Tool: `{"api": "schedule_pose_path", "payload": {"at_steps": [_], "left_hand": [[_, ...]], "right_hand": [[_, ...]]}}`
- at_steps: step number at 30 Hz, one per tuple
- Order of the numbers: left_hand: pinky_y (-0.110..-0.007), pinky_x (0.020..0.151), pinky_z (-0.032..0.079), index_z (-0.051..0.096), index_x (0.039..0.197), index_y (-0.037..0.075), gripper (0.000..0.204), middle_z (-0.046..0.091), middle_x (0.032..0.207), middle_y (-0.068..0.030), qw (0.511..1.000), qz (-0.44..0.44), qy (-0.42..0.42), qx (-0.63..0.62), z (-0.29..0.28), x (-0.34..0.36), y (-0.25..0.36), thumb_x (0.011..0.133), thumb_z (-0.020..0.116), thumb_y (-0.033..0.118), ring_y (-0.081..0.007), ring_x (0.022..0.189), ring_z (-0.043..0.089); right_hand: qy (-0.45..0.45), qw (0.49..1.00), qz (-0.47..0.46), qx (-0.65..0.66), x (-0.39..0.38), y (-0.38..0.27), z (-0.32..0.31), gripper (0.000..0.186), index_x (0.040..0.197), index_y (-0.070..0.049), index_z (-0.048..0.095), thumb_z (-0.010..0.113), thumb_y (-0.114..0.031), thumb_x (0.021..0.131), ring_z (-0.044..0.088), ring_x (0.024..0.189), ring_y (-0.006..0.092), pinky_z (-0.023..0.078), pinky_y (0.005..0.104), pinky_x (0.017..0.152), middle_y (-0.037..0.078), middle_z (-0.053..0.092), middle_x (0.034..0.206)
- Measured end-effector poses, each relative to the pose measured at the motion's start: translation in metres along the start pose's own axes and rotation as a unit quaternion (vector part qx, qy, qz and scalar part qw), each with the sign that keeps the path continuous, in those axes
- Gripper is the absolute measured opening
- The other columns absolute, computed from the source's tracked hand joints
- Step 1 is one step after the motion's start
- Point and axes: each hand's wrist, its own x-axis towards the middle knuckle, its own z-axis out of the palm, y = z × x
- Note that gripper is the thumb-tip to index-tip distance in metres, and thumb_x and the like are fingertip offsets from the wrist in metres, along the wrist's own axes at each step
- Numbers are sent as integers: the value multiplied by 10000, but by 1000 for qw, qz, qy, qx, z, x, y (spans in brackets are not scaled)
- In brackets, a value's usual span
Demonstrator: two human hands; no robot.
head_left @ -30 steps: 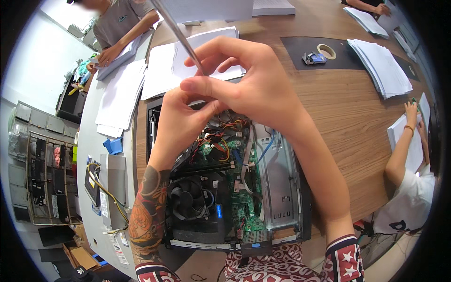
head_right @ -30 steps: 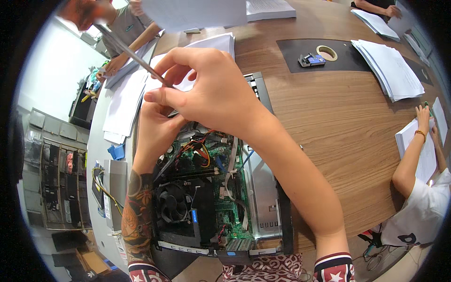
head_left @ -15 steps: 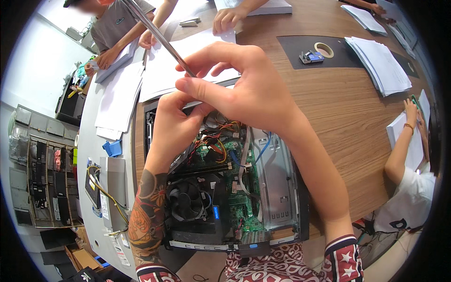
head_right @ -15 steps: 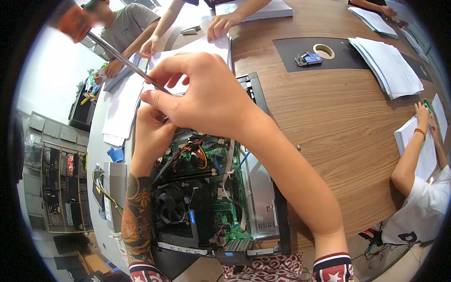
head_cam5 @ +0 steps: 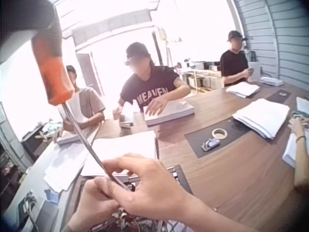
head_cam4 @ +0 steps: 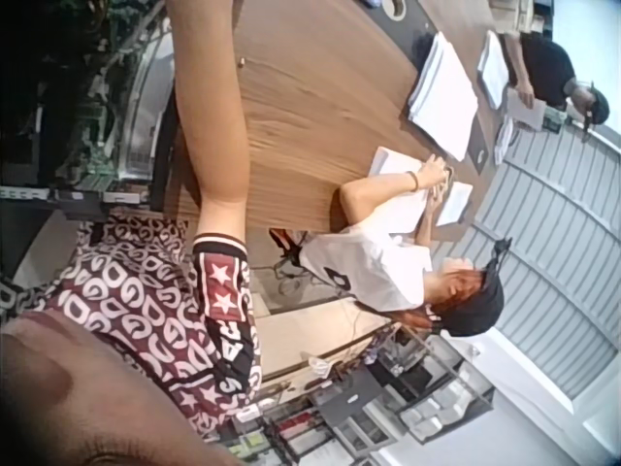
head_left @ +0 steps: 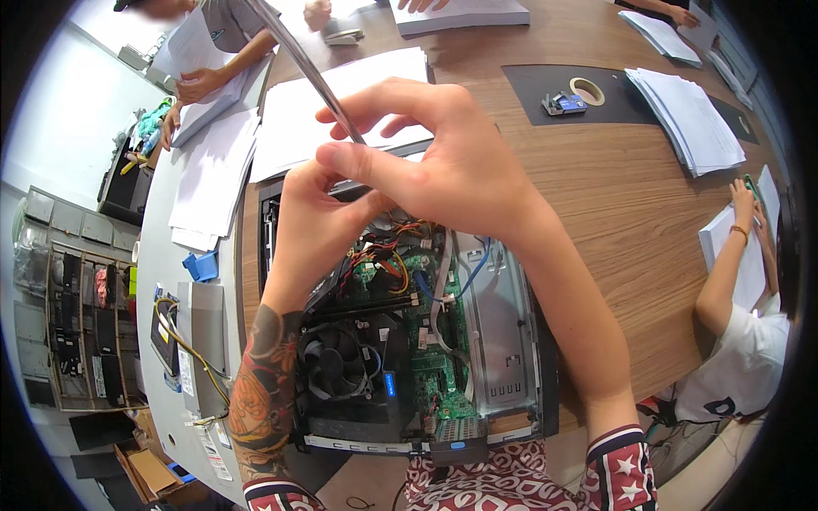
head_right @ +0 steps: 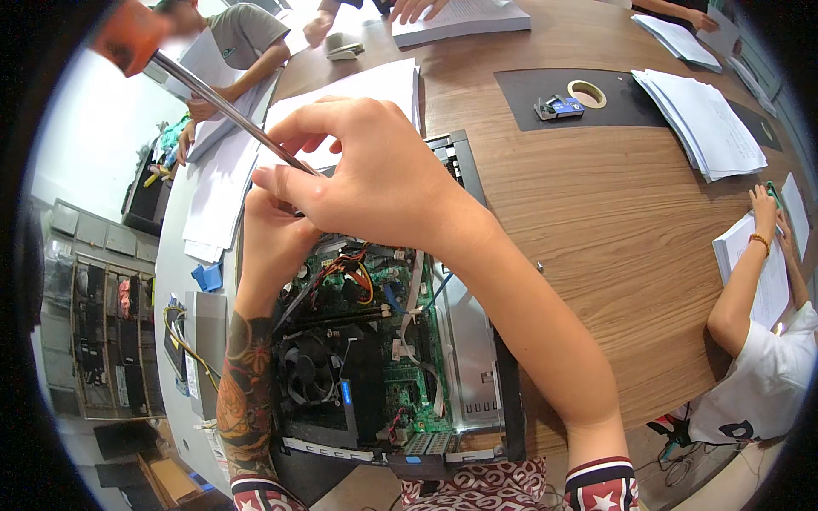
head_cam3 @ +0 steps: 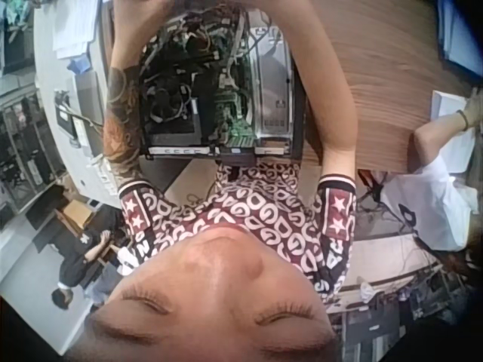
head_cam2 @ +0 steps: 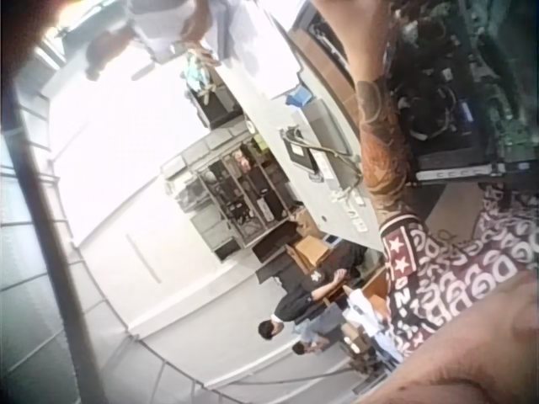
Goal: The person uses a screwdriver to unscrew and remove small screws from the internal components of an open computer case on a table.
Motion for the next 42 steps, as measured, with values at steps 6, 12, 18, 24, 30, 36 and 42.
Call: {"api": "schedule_pose_path", "payload": {"at_steps": [6,12,18,24,30,36,42], "left_hand": [[-285,789,519,674,947,-55,252,715,920,-83,997,44,29,-51,11,-4,6,745,787,44,-134,880,664],[-282,780,521,660,982,-68,193,714,921,-85,999,-23,-16,-41,5,-4,7,806,700,2,-139,877,668],[-294,888,506,626,1115,-81,258,698,1049,-114,996,5,-30,-88,2,-3,0,868,632,-7,-153,997,655],[-305,949,490,558,1258,-93,373,649,1212,-145,990,16,-41,-137,-4,-3,6,896,611,-18,-166,1087,624],[-263,852,508,645,1123,-68,238,691,1099,-111,996,9,0,-88,-5,-3,1,890,625,-22,-118,990,630],[-247,779,505,675,1006,-49,206,714,923,-65,988,17,109,-104,19,-1,4,817,730,14,-101,884,644],[-257,787,514,674,1005,-49,254,714,925,-80,990,20,106,-95,16,-3,1,768,753,-7,-113,887,657]], "right_hand": [[-24,999,27,16,-1,-5,-1,276,1039,-50,726,738,-260,860,679,859,157,505,294,772,74,727,935],[-13,1000,10,-13,-1,0,-1,298,1045,-48,723,740,-281,860,678,875,163,512,303,784,80,728,964],[-4,1000,16,20,-2,1,0,307,1105,-44,698,708,-259,886,674,895,166,508,302,789,84,724,990],[-30,999,14,29,-1,2,2,274,1137,-9,670,630,-187,932,668,879,172,506,307,790,101,713,971],[6,997,17,78,0,1,4,261,1022,32,690,671,-173,862,685,878,282,561,374,756,206,689,942],[-12,1000,2,3,-2,3,0,244,1095,-45,699,676,-171,887,667,925,158,503,303,806,74,714,1000],[-21,1000,3,9,-1,2,1,223,1061,-51,714,687,-180,881,663,869,177,504,301,777,84,693,942]]}}
